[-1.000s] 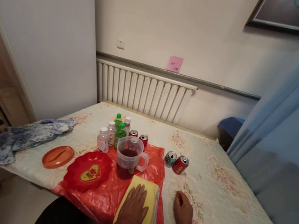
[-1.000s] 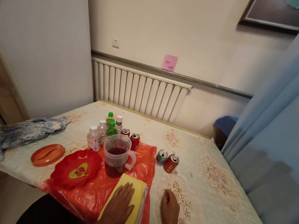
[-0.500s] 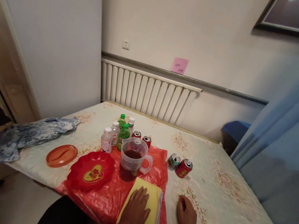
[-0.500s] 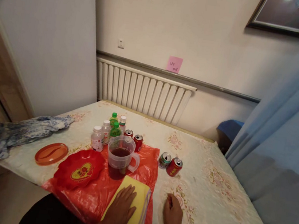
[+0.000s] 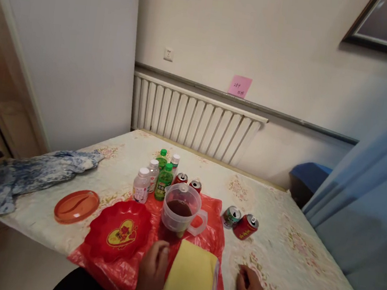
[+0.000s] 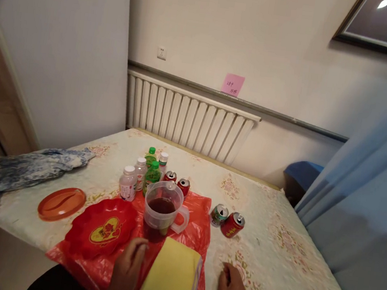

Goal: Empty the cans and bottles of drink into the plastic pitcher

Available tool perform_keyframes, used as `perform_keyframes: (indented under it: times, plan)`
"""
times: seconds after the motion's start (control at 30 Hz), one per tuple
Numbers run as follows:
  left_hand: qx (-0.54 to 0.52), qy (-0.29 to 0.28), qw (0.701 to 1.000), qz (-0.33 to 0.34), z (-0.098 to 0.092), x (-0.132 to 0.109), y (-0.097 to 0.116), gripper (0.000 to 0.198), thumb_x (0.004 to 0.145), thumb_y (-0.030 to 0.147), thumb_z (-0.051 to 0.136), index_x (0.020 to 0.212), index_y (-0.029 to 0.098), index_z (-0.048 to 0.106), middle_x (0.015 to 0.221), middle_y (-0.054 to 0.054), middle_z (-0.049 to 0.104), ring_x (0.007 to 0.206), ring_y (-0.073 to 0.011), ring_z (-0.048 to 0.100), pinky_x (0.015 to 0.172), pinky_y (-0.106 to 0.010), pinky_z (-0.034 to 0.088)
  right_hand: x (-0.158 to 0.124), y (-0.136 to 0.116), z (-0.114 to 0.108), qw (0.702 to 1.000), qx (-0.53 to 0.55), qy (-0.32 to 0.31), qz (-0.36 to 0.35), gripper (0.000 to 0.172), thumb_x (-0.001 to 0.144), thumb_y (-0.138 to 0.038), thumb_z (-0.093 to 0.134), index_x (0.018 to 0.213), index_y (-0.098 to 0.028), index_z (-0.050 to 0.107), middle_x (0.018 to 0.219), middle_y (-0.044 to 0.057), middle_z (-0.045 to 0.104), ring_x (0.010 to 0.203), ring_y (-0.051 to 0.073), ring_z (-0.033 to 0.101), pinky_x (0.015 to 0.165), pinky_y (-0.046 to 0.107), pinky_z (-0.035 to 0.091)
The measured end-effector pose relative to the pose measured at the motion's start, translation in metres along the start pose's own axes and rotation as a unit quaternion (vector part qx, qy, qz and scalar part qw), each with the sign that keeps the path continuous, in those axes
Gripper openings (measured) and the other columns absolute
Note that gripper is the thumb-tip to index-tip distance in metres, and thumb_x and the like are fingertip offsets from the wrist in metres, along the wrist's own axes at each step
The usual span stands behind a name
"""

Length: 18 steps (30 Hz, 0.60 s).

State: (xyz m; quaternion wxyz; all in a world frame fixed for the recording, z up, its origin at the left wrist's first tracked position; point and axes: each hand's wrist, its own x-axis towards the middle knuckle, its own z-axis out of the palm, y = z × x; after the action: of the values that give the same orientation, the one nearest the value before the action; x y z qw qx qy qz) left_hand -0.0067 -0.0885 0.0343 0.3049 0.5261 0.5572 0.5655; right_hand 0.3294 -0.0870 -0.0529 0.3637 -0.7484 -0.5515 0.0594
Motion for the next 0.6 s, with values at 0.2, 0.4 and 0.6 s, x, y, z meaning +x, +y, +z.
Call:
perform_keyframes:
  times: [0.2, 0.4, 0.6]
  plan:
    - [-0.065, 0.135, 0.988, -0.045, -0.02, 0.058, 0.011, 0.031, 0.087, 0.046, 0.048, 0.096, 0.019, 0.06, 0.081, -0.002, 0.063, 0.069, -0.0185, 0.058, 0.066, -0.03, 0.048, 0.0, -0.003, 0.001, 1.0, -0.012, 0.013, -0.017, 0.037, 0.08, -0.042, 0.046, 0.096, -0.016, 0.066, 0.093, 0.012, 0.071, 0.084, 0.026, 0.066, 0.076, 0.037, 0.053]
    - [-0.106, 0.171, 0.977, -0.066, -0.017, 0.107, 0.005, 0.032, 0.083, 0.046, 0.049, 0.096, 0.019, 0.06, 0.078, -0.001, 0.06, 0.067, -0.0174, 0.055, 0.064, -0.029, 0.047, 0.002, -0.003, 0.003, 0.999, -0.009, 0.031, -0.031, 0.034, 0.076, -0.043, 0.051, 0.091, -0.018, 0.067, 0.09, 0.012, 0.072, 0.082, 0.028, 0.068, 0.074, 0.038, 0.054]
    - [-0.115, 0.147, 0.98, -0.071, -0.012, 0.128, -0.013, 0.029, 0.086, 0.043, 0.047, 0.098, 0.02, 0.06, 0.083, -0.001, 0.062, 0.073, -0.0188, 0.058, 0.068, -0.03, 0.048, 0.003, -0.008, 0.002, 1.0, 0.005, 0.023, -0.012, 0.032, 0.075, -0.044, 0.054, 0.09, -0.019, 0.068, 0.089, 0.011, 0.073, 0.081, 0.027, 0.069, 0.074, 0.037, 0.055]
